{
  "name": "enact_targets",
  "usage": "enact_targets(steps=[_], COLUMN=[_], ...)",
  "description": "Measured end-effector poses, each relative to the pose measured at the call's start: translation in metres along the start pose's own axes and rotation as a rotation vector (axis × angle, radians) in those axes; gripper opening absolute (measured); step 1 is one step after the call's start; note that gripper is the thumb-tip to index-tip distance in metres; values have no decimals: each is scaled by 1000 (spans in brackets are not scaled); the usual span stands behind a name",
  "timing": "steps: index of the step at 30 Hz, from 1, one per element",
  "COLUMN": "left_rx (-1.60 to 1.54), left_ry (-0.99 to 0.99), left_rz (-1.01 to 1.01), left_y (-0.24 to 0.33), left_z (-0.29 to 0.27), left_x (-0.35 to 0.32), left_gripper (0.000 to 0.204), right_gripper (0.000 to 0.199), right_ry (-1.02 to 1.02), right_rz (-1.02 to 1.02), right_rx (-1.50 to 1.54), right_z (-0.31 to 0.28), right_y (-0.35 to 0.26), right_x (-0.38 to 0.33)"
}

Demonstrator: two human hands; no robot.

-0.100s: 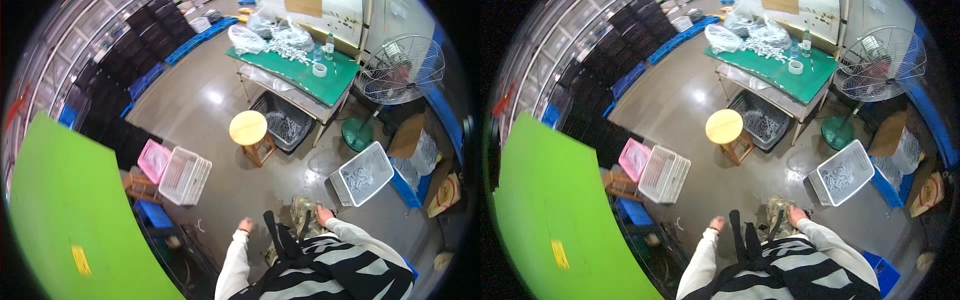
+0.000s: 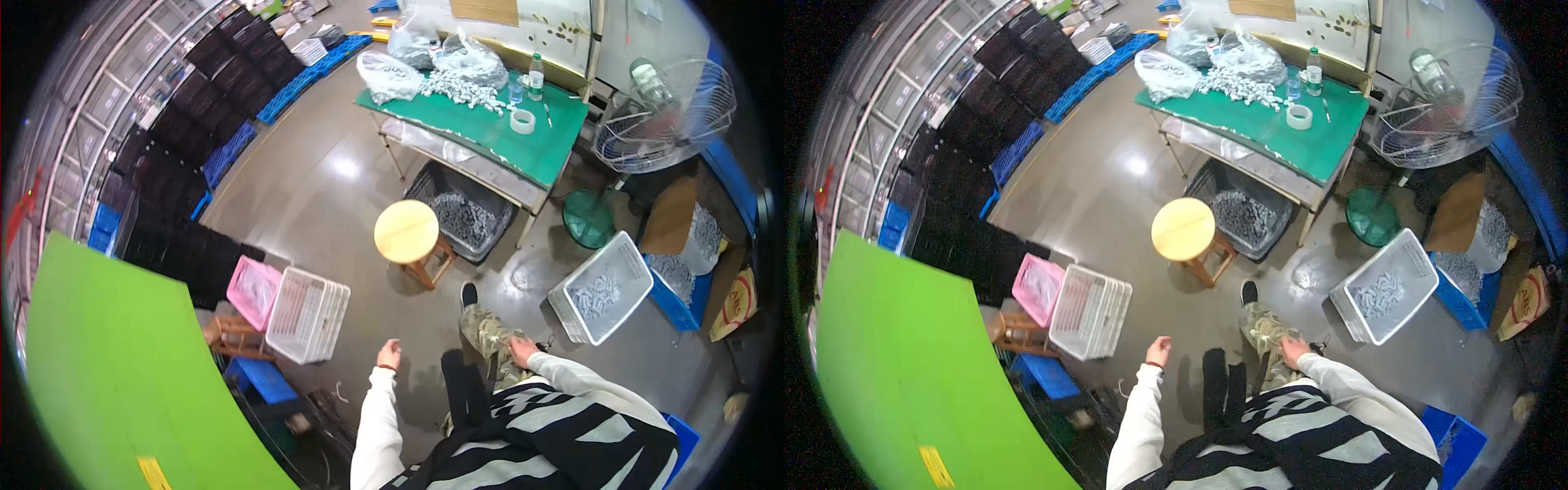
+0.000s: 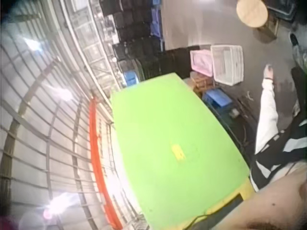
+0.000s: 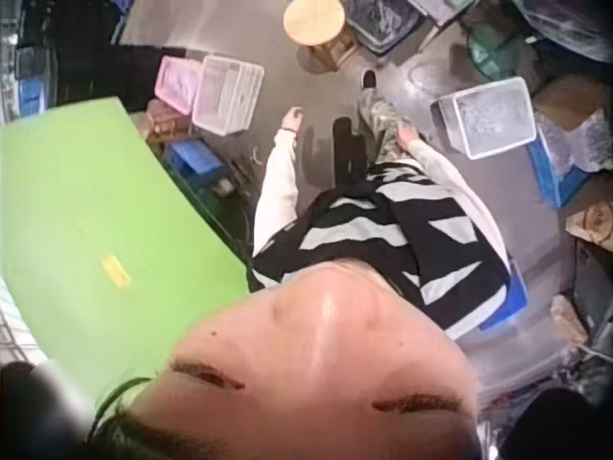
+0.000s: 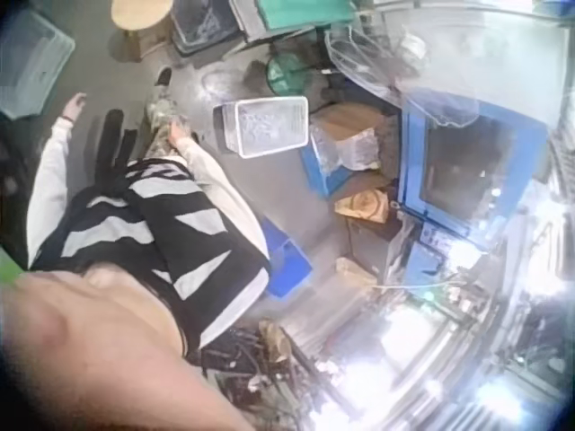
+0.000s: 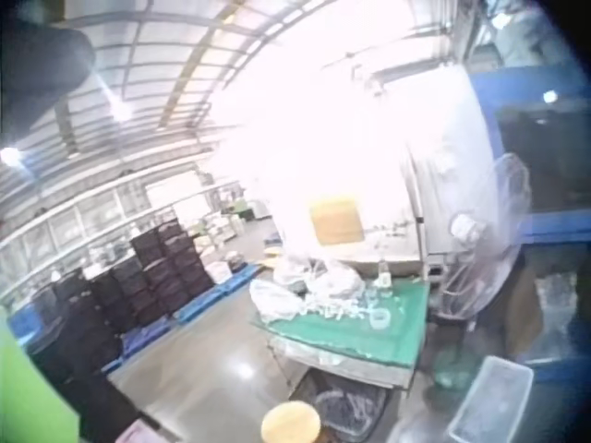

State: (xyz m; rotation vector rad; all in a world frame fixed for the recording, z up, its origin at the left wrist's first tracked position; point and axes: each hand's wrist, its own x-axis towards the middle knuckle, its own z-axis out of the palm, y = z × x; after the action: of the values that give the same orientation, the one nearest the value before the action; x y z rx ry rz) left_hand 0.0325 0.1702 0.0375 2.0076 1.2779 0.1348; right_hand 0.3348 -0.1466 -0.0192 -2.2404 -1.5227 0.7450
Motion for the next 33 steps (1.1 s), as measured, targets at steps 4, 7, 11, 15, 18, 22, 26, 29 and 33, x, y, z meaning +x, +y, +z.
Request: enact_targets(steps=[4, 7, 11, 15, 18, 22, 26, 29, 33], left_rx=[186, 198, 411, 592, 509, 501, 581, 562, 411], left_ry=[-315, -443, -232, -71, -365, -641, -643, -811, -1277], left_rz=[20, 110, 120, -119, -148, 169, 243, 450, 537], left_y=[53, 47, 111, 183, 216, 210, 284, 214, 167], left_z=[24, 48, 11, -28, -52, -76, -96, -84, -58], left_x=[106, 122, 154, 253, 324, 402, 505, 610, 728], left_gripper=[35, 47, 22, 26, 25, 24, 24, 28, 30], right_gripper=[31, 29, 32, 34, 34, 20, 19, 14, 8], right_ry=[-194, 28, -217, -185, -92, 315, 473, 620, 1346], right_rz=[209, 147, 234, 336, 434, 649, 742, 821, 580], right_rx=[181, 449, 438, 473, 577, 972, 936, 1031, 996], right_z=[-22, -49, -83, -102, -135, -189, -199, -189, -264], right_y=[44, 49, 64, 73, 60, 11, -37, -65, -4], right_x=[165, 278, 330, 359, 381, 396, 415, 485, 596])
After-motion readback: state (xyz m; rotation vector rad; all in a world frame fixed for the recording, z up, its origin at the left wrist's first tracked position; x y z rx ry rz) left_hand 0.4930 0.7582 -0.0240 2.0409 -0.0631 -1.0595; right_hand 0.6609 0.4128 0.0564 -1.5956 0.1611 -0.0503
